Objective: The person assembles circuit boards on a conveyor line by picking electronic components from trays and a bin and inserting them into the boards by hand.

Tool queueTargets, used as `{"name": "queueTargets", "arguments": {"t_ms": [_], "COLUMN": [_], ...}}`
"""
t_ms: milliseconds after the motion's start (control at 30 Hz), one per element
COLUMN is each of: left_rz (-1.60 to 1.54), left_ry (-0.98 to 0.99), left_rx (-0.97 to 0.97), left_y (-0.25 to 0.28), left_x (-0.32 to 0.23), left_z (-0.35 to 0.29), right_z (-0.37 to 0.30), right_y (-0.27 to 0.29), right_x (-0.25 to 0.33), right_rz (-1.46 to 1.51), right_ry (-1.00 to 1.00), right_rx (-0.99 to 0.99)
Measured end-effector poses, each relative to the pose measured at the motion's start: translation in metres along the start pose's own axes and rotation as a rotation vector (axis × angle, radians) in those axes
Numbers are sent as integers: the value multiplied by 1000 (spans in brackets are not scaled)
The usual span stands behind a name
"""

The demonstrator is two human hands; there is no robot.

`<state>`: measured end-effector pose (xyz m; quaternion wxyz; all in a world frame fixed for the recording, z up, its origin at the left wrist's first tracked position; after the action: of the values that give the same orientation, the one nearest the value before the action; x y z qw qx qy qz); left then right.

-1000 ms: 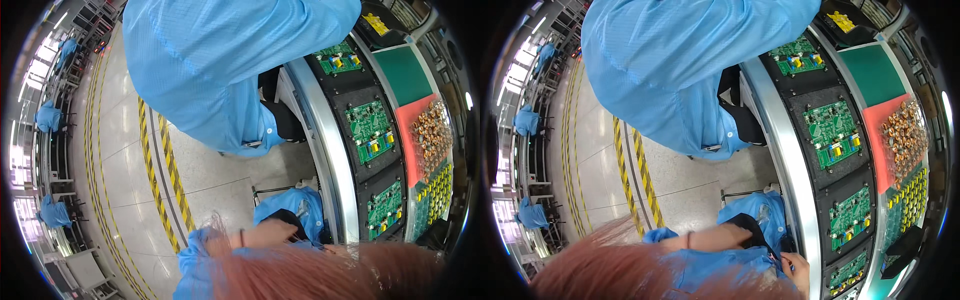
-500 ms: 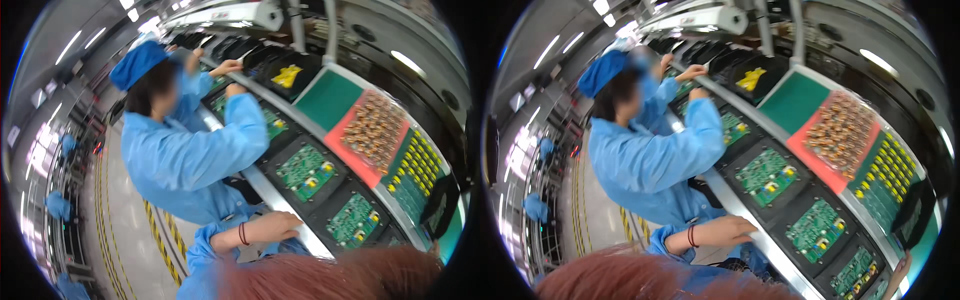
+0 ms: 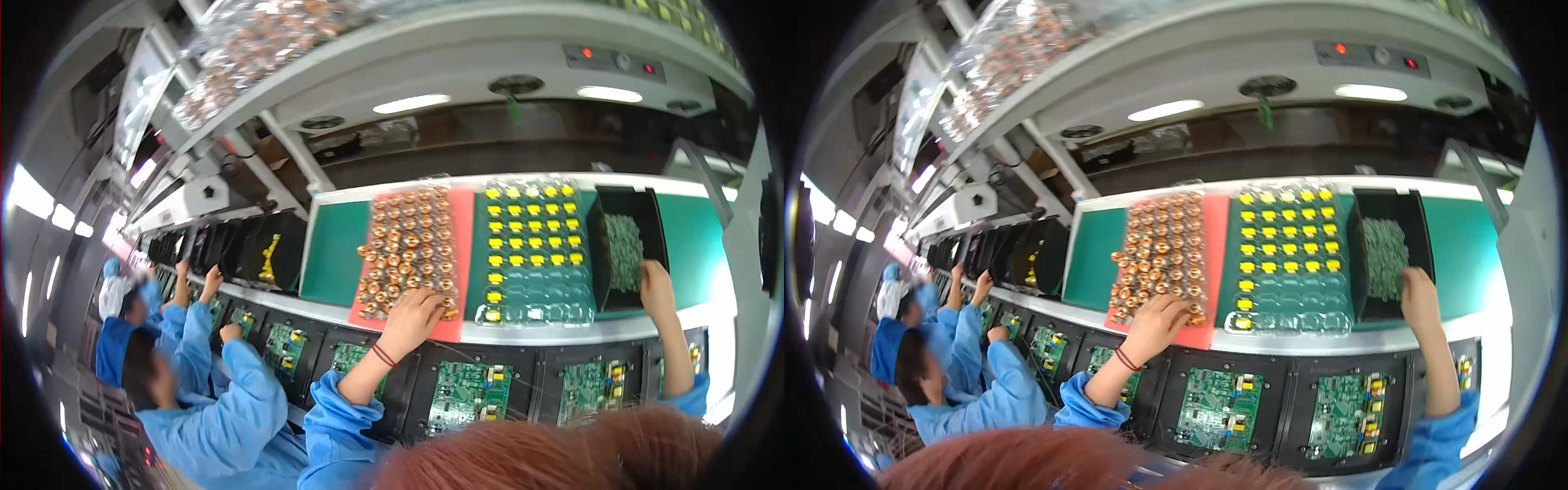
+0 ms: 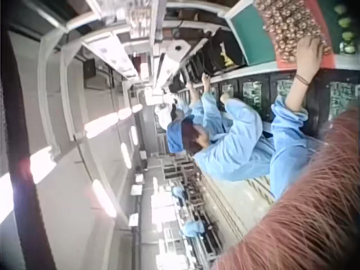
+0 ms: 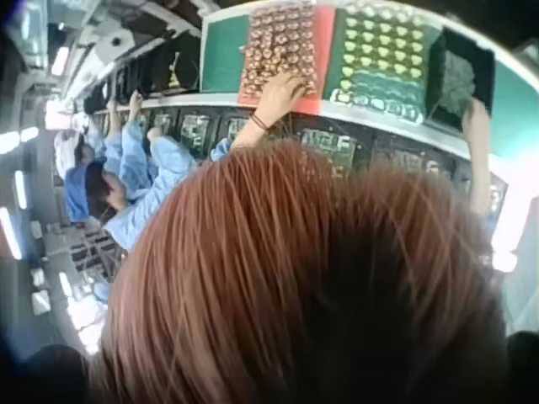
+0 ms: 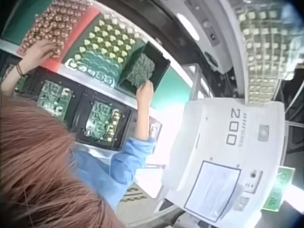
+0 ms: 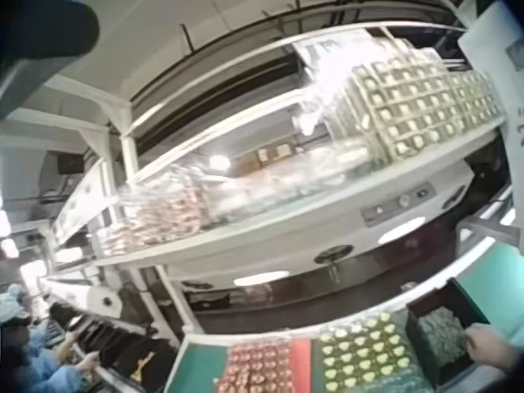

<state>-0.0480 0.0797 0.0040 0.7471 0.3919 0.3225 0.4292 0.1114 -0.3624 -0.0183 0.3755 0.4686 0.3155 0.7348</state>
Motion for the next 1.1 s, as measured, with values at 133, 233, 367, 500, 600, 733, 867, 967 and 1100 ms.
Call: {"name": "queueTargets", "arguments": {"t_ms": [133, 233, 367, 500, 600, 733, 867, 967, 1100], "left_rz": [49, 47, 112, 136, 123, -69, -1385, -1696, -1762], "left_ry": [-19, -111, -196, -263, -219, 166, 905, 983, 938], "left_rx": [85, 178, 244, 259, 206, -100, -360, -325, -11], "left_y": [-11, -5, -7, -8, -1, 14, 8, 0, -21], "left_x": [7, 5, 7, 4, 6, 18, 24, 6, -28], "left_z": [-4, -2, -14, -10, -10, -26, -52, -60, -61], "right_z": [27, 36, 26, 23, 26, 30, 35, 39, 38], "right_y": [-63, -80, -86, -84, -77, -76, -72, -76, -77], "right_x": [8, 19, 23, 23, 17, 19, 12, 14, 24], "right_rz": [-202, -385, -513, -557, -388, -249, 47, 150, 229], "right_ry": [12, -64, 118, 104, 95, 11, -169, -189, -20], "right_rx": [172, 246, 204, 207, 132, 151, 210, 245, 293]}}
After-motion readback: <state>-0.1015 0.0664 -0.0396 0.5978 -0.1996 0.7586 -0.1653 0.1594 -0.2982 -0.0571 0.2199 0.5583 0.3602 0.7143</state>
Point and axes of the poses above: each hand's wrist, its own z-axis towards the middle knuckle, its own y-axis out of the back of the hand, x = y × z, the point moved 5 cm from there along z, towards the middle knuckle, and after that the axes turned 11 degrees about -y, right-handed, at the moved point
